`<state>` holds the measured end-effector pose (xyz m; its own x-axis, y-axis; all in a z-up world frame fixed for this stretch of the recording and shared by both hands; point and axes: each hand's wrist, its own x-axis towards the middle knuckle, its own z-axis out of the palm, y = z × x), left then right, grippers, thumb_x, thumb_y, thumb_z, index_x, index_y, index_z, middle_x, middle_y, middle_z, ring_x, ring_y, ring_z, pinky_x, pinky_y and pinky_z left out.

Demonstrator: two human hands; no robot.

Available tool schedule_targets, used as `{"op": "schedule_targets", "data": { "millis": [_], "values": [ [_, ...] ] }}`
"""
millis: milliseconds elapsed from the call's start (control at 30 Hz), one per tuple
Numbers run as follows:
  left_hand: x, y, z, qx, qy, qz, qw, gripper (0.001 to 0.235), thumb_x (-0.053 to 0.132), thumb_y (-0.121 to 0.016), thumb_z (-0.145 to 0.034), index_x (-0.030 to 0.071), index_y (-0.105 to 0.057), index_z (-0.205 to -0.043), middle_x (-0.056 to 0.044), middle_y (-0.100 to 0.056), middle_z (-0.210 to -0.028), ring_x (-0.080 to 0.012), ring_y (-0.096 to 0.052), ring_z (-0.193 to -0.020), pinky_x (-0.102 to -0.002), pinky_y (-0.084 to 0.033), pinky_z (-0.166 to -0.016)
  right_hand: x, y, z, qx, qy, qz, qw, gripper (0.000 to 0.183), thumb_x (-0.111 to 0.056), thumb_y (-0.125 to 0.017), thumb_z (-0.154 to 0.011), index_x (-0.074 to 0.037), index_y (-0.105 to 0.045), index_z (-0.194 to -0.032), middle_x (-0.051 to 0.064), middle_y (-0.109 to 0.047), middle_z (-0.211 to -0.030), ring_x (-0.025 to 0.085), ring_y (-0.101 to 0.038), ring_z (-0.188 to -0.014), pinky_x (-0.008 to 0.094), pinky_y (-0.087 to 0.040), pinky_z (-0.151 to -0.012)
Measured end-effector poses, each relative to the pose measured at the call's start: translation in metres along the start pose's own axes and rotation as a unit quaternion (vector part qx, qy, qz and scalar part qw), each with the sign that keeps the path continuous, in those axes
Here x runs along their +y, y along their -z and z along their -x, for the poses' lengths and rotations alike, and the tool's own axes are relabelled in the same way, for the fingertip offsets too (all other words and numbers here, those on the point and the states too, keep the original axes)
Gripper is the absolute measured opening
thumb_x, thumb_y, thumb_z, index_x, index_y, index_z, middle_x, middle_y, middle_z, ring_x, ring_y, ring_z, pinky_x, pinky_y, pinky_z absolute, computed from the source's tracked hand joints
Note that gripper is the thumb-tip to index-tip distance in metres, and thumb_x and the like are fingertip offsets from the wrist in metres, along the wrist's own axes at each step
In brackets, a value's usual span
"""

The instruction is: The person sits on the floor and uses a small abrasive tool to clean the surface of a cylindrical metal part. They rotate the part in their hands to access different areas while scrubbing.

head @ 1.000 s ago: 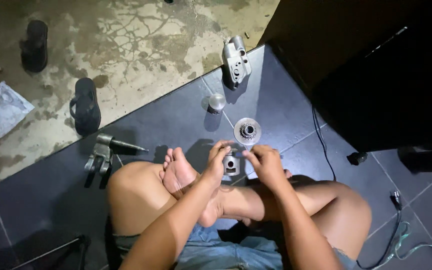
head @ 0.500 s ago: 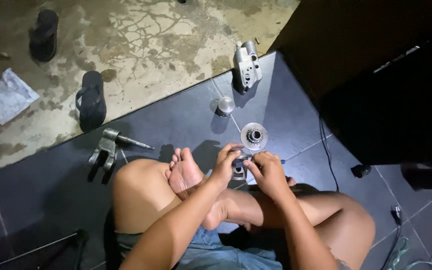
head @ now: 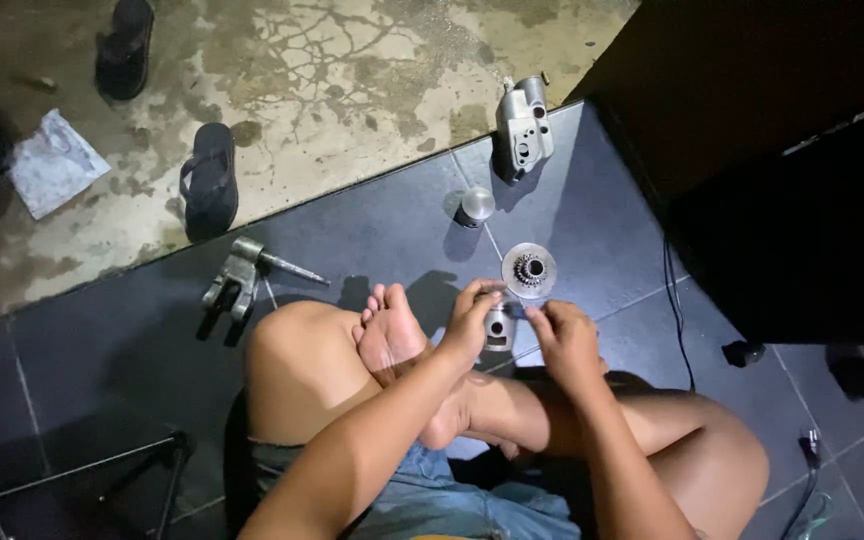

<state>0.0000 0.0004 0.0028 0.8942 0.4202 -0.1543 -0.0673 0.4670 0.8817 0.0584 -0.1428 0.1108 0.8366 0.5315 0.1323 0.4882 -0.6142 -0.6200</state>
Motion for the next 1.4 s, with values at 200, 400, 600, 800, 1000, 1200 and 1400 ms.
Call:
{"op": "schedule_targets", "data": {
  "millis": [200, 400, 600, 800, 1000, 1200, 1400],
  "values": [
    [0.011, -0.001, 0.005, 0.022, 0.008, 0.013, 1.0, 0.028, 0.016, -0.059, -0.094, 0.002, -0.066, -0.117, -0.007, -0.067, -0.107, -0.0143, -0.06, -0.1, -0.027, -0.046, -0.091, 0.03, -0.003, 0.004, -0.083, -0.055, -0.117, 0.988, 0.027, -0.02, -0.07, -0.095, 0.002, -0.063, -0.082, 0.019, -0.06, -0.068, 0.032, -0.056, -0.066, 0.04, -0.046, -0.061],
    [0.011, -0.003, 0.005, 0.025, 0.009, -0.001, 1.0, 0.029, 0.018, -0.061, -0.095, 0.001, -0.067, -0.117, -0.01, -0.067, -0.105, -0.016, -0.061, -0.099, -0.028, -0.047, -0.09, -0.005, 0.001, 0.006, -0.061, 0.08, -0.034, 0.994, 0.027, -0.02, -0.073, -0.092, 0.003, -0.064, -0.082, 0.014, -0.064, -0.077, 0.023, -0.057, -0.075, 0.037, -0.046, -0.07],
    [-0.011, 0.003, -0.001, 0.041, -0.013, -0.017, 0.999, 0.029, 0.019, -0.06, -0.094, 0.001, -0.068, -0.115, -0.009, -0.071, -0.112, -0.0157, -0.064, -0.106, -0.028, -0.048, -0.096, 0.024, -0.001, 0.001, -0.058, -0.03, -0.085, 0.994, 0.024, -0.019, -0.071, -0.096, 0.003, -0.066, -0.087, 0.017, -0.064, -0.08, 0.027, -0.058, -0.074, 0.038, -0.048, -0.068],
    [0.002, 0.001, 0.003, -0.002, 0.007, -0.028, 1.0, 0.032, 0.021, -0.057, -0.096, 0.003, -0.071, -0.118, -0.008, -0.071, -0.117, -0.0166, -0.062, -0.114, -0.029, -0.045, -0.102, 0.013, 0.006, 0.006, -0.053, -0.021, -0.071, 0.996, 0.022, -0.02, -0.069, -0.093, 0.001, -0.067, -0.09, 0.016, -0.065, -0.083, 0.026, -0.063, -0.075, 0.037, -0.049, -0.064],
    [0.002, 0.002, 0.006, -0.016, 0.026, 0.052, 0.998, 0.035, 0.024, -0.049, -0.102, 0.004, -0.069, -0.123, -0.011, -0.067, -0.121, -0.0187, -0.059, -0.113, -0.032, -0.044, -0.103, -0.031, 0.02, 0.006, -0.075, 0.098, -0.009, 0.992, 0.02, -0.02, -0.071, -0.09, -0.001, -0.067, -0.084, 0.016, -0.066, -0.076, 0.035, -0.06, -0.074, 0.046, -0.046, -0.072],
    [-0.011, 0.012, 0.0, -0.039, -0.026, 0.087, 0.995, 0.039, 0.023, -0.041, -0.103, 0.002, -0.065, -0.126, -0.01, -0.068, -0.122, -0.0176, -0.062, -0.115, -0.03, -0.044, -0.105, 0.021, -0.001, 0.009, 0.031, 0.092, 0.026, 0.995, 0.022, -0.022, -0.072, -0.095, -0.001, -0.065, -0.09, 0.018, -0.065, -0.086, 0.039, -0.057, -0.082, 0.047, -0.045, -0.075],
    [0.007, 0.007, 0.009, -0.042, 0.018, 0.037, 0.998, 0.042, 0.014, -0.048, -0.099, 0.005, -0.058, -0.139, -0.011, -0.063, -0.113, -0.0182, -0.059, -0.106, -0.03, -0.046, -0.097, 0.016, 0.007, 0.013, 0.015, 0.029, 0.015, 0.999, 0.02, -0.02, -0.072, -0.096, -0.002, -0.068, -0.092, 0.017, -0.066, -0.087, 0.037, -0.058, -0.084, 0.044, -0.045, -0.079]
  ]
}}
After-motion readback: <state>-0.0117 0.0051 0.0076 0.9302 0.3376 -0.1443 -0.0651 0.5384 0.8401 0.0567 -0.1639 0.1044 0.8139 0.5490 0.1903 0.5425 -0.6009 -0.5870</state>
